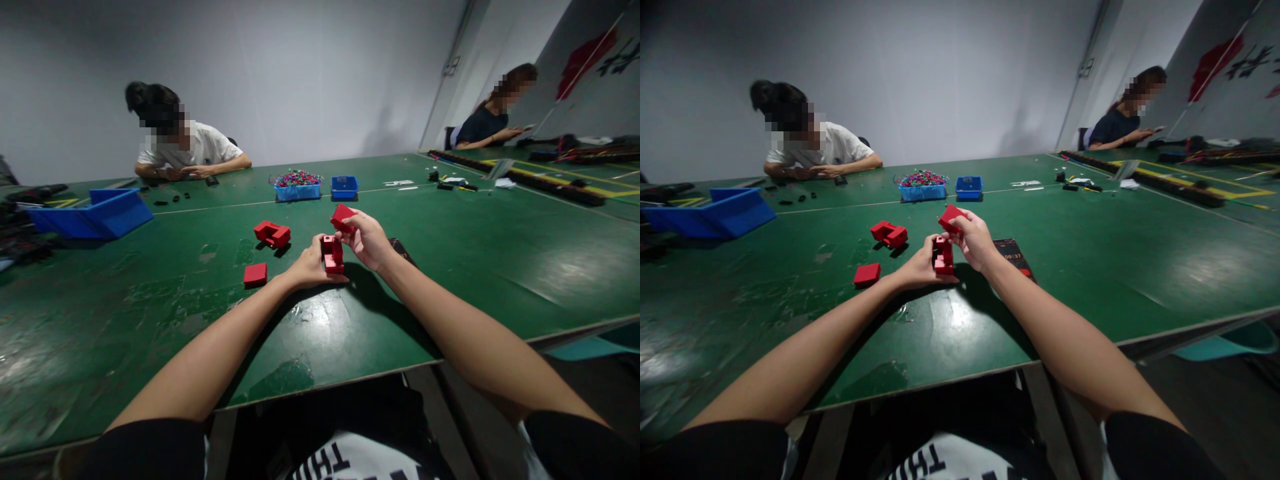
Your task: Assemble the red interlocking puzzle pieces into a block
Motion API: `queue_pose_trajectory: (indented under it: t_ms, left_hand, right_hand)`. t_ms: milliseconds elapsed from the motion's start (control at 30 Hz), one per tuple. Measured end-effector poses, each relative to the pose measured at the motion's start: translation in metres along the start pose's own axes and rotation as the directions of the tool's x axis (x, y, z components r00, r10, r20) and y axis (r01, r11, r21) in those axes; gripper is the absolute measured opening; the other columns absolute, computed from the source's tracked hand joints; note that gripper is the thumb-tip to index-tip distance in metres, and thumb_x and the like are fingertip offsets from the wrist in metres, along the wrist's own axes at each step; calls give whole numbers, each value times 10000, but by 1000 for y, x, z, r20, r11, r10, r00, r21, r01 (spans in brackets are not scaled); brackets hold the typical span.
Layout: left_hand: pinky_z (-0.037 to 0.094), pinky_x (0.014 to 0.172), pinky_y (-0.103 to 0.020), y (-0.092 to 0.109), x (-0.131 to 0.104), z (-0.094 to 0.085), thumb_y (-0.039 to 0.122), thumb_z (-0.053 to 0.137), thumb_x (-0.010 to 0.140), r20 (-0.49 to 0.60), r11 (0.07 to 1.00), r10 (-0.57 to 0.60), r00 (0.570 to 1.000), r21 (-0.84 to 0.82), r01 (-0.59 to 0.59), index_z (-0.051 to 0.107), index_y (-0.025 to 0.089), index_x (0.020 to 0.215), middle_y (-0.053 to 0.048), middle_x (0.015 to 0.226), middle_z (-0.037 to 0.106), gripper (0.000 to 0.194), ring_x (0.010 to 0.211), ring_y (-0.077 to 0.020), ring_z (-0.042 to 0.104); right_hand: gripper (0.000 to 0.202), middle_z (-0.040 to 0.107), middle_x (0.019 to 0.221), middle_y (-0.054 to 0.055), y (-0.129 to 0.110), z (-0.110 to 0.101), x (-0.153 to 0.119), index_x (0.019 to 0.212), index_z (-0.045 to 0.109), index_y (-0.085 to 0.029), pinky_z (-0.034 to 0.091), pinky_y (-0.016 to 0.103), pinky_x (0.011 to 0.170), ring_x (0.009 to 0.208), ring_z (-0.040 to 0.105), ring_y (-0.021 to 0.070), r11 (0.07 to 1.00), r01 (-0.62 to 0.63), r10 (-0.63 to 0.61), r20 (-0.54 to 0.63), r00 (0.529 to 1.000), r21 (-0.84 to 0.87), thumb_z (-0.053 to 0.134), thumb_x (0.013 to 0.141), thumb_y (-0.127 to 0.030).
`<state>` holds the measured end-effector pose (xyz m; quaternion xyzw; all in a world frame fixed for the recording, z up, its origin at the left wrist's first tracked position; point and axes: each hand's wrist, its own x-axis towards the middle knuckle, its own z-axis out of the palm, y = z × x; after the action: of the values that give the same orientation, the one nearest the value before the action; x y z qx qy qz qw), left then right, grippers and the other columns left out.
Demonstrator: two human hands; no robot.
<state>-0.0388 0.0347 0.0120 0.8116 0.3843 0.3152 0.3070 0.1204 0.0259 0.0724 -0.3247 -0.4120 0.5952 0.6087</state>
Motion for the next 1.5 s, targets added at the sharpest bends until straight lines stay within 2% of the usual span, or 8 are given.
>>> queue_pose_trajectory:
  t_ms: [233, 400, 567, 700, 867, 1000, 1133, 1500]
  left_hand:
    - [500, 931, -481, 0, 0, 0, 510, 894, 530, -5, 1000, -8, 1000, -13, 8, 288, 182, 1379, -173, 1275, 563, 1094, 1109, -339, 618]
    - [503, 930, -486, -2, 0, 1, 516, 893, 532, -5, 1000, -7, 1000, -15, 7, 289, 183, 1380, -173, 1272, 567, 1094, 1107, -342, 620]
    - [486, 973, -511, -3, 2, 1, 483, 897, 535, -6, 1000, 0, 1000, 7, 0, 283, 190, 1375, -181, 1318, 551, 1081, 1149, -355, 610]
    - [488, 984, -499, -4, 2, 1, 477, 890, 549, -2, 1000, 14, 1000, 24, -14, 270, 190, 1371, -171, 1303, 564, 1069, 1154, -347, 613]
    - [495, 977, -469, -4, 1, 0, 466, 886, 565, 11, 1000, 16, 1000, 18, -16, 260, 200, 1361, -155, 1305, 569, 1048, 1147, -328, 619]
    - [498, 965, -465, -3, 1, -1, 462, 891, 553, 10, 999, 4, 1000, 44, -5, 274, 200, 1343, -143, 1267, 586, 1037, 1122, -330, 628]
    - [520, 920, -442, -3, 1, -2, 488, 885, 555, 19, 999, -7, 1000, 49, 6, 268, 190, 1333, -133, 1217, 601, 1036, 1069, -316, 650]
    - [526, 913, -441, -2, 1, -1, 478, 888, 552, 11, 999, -1, 1000, 43, 1, 275, 193, 1327, -139, 1213, 610, 1028, 1063, -314, 658]
  right_hand:
    - [429, 661, 828, -40, 0, 2, -1, 1047, 529, -227, 495, 199, 558, 576, 612, 82, 1000, 12, -12, -10, 1000, -18, 652, 662, -82]
    - [414, 694, 869, -21, 1, 3, -2, 1012, 573, -201, 531, 215, 626, 626, 644, 89, 999, 34, -34, -6, 999, -14, 719, 647, -71]
    - [294, 718, 779, 11, 0, 3, -3, 895, 654, -162, 488, 200, 518, 558, 612, 88, 998, 31, -29, 59, 998, -47, 796, 696, -325]
    - [404, 701, 623, 38, -3, 2, -4, 813, 681, -146, 419, 202, 420, 450, 568, 98, 998, -16, 21, 83, 996, -53, 693, 762, -547]
    - [410, 625, 499, 9, -3, 1, -4, 725, 646, -161, 340, 197, 352, 369, 488, 86, 996, -16, 20, 54, 998, -83, 638, 765, -568]
    - [417, 499, 386, -24, 0, 0, -3, 613, 549, -201, 238, 216, 289, 306, 381, 91, 996, -11, 4, -81, 997, -89, 569, 786, -580]
    - [439, 490, 381, -15, 0, 0, -3, 568, 492, -220, 231, 227, 272, 295, 371, 97, 994, 4, -21, -152, 988, -112, 562, 798, -587]
    - [709, 444, 365, -8, 5, -2, -1, 530, 472, -205, 235, 201, 275, 285, 359, 67, 962, -4, -19, -84, 996, -271, 417, 773, -869]
